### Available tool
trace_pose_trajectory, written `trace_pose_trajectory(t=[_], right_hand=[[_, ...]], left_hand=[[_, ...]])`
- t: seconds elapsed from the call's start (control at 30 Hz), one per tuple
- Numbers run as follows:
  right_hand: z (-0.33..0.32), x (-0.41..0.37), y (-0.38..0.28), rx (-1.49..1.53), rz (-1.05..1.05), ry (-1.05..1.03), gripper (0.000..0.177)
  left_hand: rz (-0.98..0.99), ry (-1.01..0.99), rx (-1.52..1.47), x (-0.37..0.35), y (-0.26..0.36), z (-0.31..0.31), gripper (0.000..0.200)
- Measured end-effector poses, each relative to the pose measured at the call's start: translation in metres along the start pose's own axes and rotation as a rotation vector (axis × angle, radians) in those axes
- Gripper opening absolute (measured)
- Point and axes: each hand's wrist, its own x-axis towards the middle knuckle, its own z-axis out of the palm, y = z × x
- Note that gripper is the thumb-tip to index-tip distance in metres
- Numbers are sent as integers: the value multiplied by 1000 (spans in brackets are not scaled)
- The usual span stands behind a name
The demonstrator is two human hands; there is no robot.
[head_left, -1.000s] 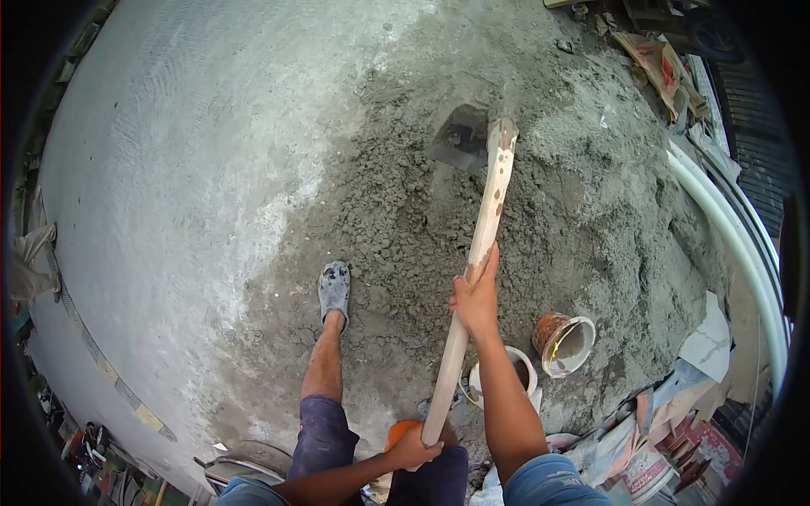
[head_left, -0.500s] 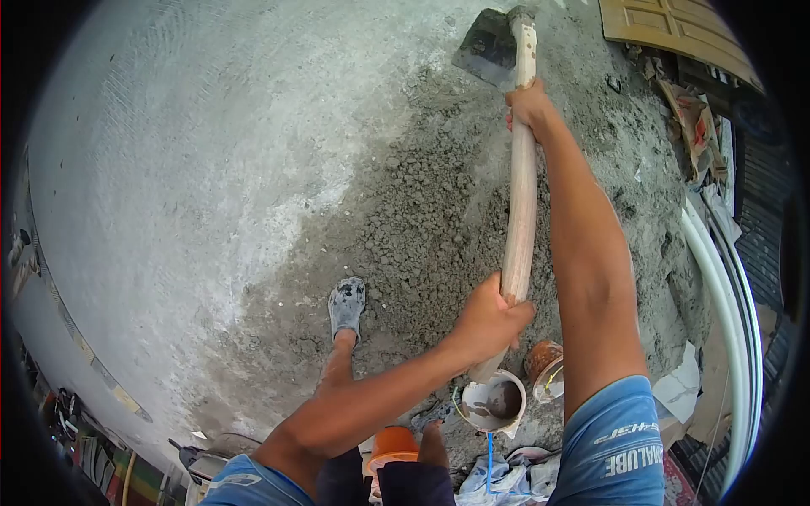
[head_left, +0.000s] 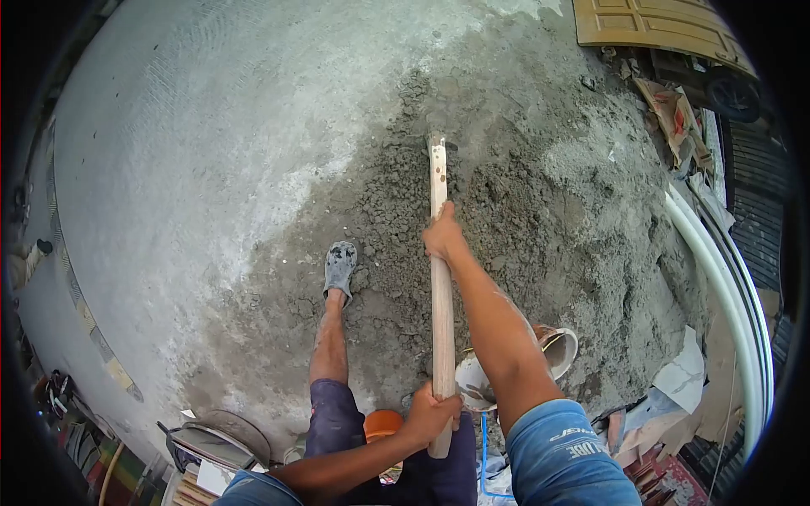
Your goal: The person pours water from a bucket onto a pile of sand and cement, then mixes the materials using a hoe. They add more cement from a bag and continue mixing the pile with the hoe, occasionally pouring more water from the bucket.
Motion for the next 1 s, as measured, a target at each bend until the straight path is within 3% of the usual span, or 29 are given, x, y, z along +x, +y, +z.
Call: trace_pose_trajectory(t=[0.1, 0.2, 0.3, 0.37, 0.43, 0.5, 0.57, 0.6, 0.67, 0.8, 0.87, 0.93, 1.0], right_hand=[[52, -58, 69, 99, 74, -70, 80], [33, -139, 102, 341, 149, -169, 82], [12, -218, 136, 517, 214, -169, 83], [5, -260, 158, 605, 255, -155, 84], [-15, -253, 148, 653, 237, -138, 85], [-34, -233, 124, 754, 113, -53, 87], [-55, -168, 91, 940, 116, -10, 80], [-59, -123, 78, 1119, 64, -39, 74], [-68, -39, 36, 1522, -56, -183, 58], [-20, 66, -28, 1606, -69, -512, 42], [3, 100, -51, 1861, -14, -415, 38], [0, 103, -45, 1952, -32, -480, 37], [-6, 94, -36, 2040, -67, -528, 35]], left_hand=[[-26, 50, -12, -34, -79, -4, 19], [-124, 51, 74, -57, -148, -4, 21], [-213, -137, 252, -90, -209, -6, 28], [-157, -153, 400, -98, -229, -6, 31], [-30, -111, 563, -100, -236, -11, 33], [18, -68, 718, -81, -208, -19, 35], [204, 22, 867, -39, -187, -35, 37], [71, 32, 869, -11, -99, -23, 45], [57, 116, 1156, 72, -16, -44, 49], [380, 323, 1404, 219, 187, -53, 37], [494, 383, 1442, 265, 250, -48, 38], [406, 354, 1548, 255, 265, -32, 47], [139, 78, 1933, 232, 294, -19, 61]])
